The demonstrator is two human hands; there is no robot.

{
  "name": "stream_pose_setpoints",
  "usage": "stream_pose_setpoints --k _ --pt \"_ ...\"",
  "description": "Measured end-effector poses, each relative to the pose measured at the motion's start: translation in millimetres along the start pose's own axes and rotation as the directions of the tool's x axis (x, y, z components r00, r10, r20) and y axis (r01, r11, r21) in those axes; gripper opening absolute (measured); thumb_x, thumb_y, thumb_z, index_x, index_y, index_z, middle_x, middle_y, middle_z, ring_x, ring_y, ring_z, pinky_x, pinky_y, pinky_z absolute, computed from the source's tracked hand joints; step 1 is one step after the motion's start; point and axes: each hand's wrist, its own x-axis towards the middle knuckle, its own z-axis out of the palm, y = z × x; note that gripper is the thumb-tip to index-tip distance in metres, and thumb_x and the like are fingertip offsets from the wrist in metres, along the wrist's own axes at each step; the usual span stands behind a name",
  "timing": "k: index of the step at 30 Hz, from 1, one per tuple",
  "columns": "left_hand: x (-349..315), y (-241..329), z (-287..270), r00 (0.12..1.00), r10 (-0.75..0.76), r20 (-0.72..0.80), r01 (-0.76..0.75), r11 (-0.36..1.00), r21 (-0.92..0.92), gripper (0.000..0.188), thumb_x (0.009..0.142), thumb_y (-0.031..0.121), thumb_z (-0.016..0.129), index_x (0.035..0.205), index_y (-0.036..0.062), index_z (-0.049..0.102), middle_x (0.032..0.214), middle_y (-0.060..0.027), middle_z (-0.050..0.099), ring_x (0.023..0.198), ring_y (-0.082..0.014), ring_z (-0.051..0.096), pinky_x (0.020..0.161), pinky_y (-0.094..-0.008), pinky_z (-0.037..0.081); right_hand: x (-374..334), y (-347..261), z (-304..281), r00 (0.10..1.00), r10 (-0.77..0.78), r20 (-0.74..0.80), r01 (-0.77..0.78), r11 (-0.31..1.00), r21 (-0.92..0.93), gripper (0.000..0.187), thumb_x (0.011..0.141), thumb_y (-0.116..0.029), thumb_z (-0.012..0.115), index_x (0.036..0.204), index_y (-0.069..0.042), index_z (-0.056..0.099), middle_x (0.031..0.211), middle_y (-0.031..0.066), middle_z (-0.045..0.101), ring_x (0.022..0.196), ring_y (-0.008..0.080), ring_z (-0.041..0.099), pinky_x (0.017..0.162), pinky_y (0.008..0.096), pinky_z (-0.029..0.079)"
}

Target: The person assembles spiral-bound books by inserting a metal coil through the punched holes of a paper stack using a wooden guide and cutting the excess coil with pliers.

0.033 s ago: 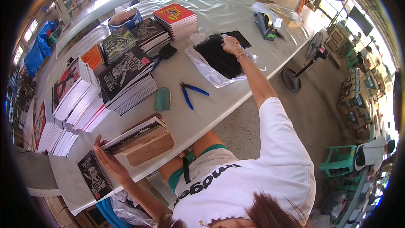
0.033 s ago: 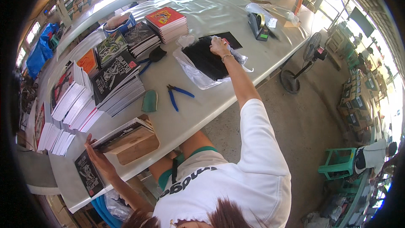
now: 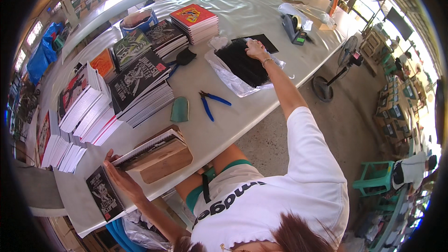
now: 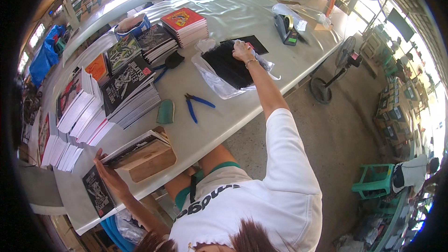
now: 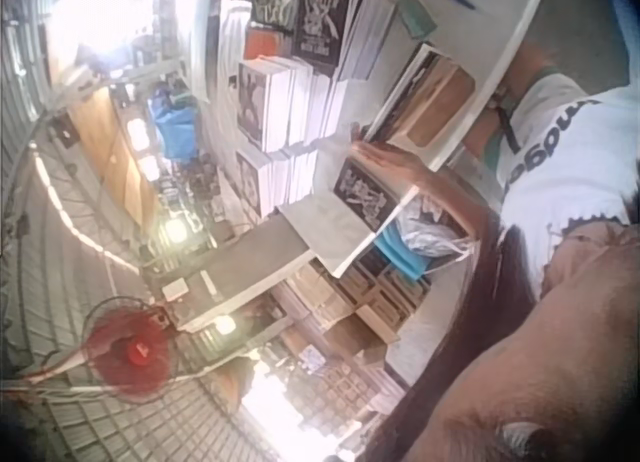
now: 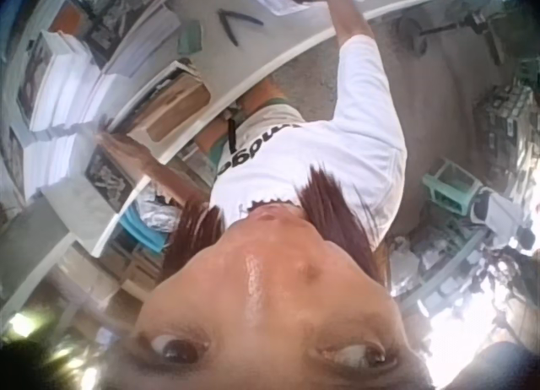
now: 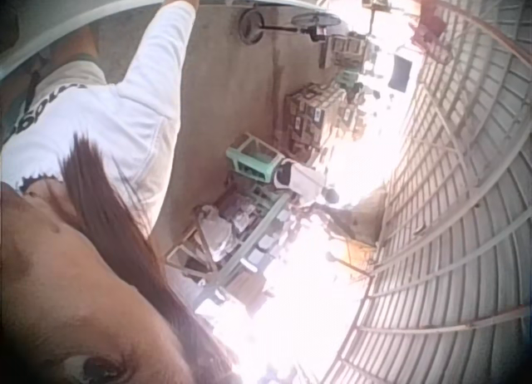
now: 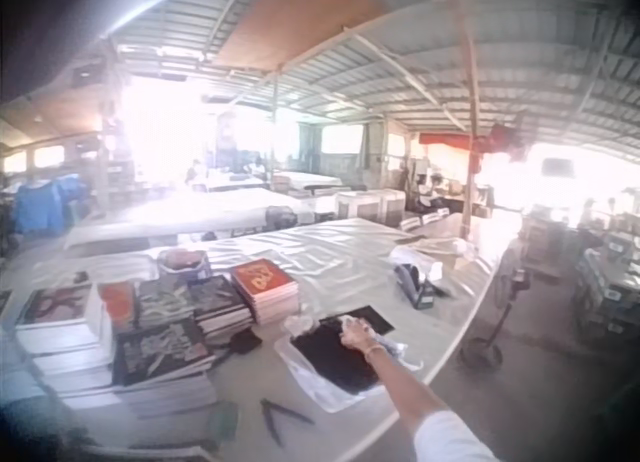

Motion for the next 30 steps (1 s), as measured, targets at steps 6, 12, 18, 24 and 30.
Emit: stream_pose_setpoints --k 6,12,18,24,30 --pt "-2 10 19 0.998 0.058 0.030 -0.061 0.993 0.105 0.057 0.102 0.049 0.028 0.117 0.0019 0.056 0.092 -0.0060 0.050 0.088 -0.0161 0.046 0.086 -0.0304 0.036 23 32 10 0.995 -0.089 0.046 0.089 0.996 -0.018 0.037 0.082 -0.023 0.064 0.108 0.001 0.056 0.113 0.0255 0.059 0.111 0.0367 0.056 0.093 0.0449 0.044" --pt "-2 4 15 0.999 0.028 0.032 -0.030 0.995 0.090 0.050 0.102 0.041 0.031 0.127 0.0042 0.053 0.108 -0.0087 0.053 0.099 -0.0198 0.048 0.091 -0.0325 0.036 5 21 11 0.969 -0.156 -0.193 0.157 0.988 -0.011 0.022 0.081 -0.007 0.052 0.102 -0.002 0.057 0.099 0.0225 0.061 0.101 0.0383 0.060 0.086 0.0470 0.048" --pt "-29 42 56 0.881 0.468 -0.066 -0.377 0.781 0.497 0.046 0.099 0.033 0.045 0.132 0.0018 0.048 0.135 -0.0163 0.038 0.125 -0.0323 0.036 0.104 -0.0446 0.029 -5 34 -27 0.820 -0.329 -0.468 0.136 0.907 -0.399 0.033 0.080 -0.010 0.055 0.112 -0.006 0.061 0.104 0.0203 0.061 0.090 0.0355 0.064 0.080 0.0446 0.052" --pt "-60 47 83 0.851 0.465 0.243 -0.504 0.597 0.624 0.056 0.085 0.042 0.065 0.132 0.0131 0.053 0.138 -0.0097 0.035 0.136 -0.0328 0.028 0.111 -0.0582 0.008 -79 -89 -95 0.820 -0.382 -0.426 0.524 0.801 0.289 0.019 0.091 -0.014 0.055 0.101 -0.008 0.070 0.094 0.0206 0.067 0.086 0.0354 0.065 0.074 0.0396 0.050" --pt "-61 47 114 0.874 0.404 0.269 -0.480 0.633 0.608 0.049 0.078 0.049 0.071 0.111 0.0159 0.058 0.136 -0.0068 0.038 0.138 -0.0325 0.028 0.110 -0.0616 0.001 -219 -201 -141 0.716 -0.688 -0.119 0.511 0.400 0.761 0.017 0.087 -0.011 0.063 0.102 -0.005 0.068 0.084 0.0108 0.066 0.076 0.0292 0.059 0.073 0.0350 0.046"
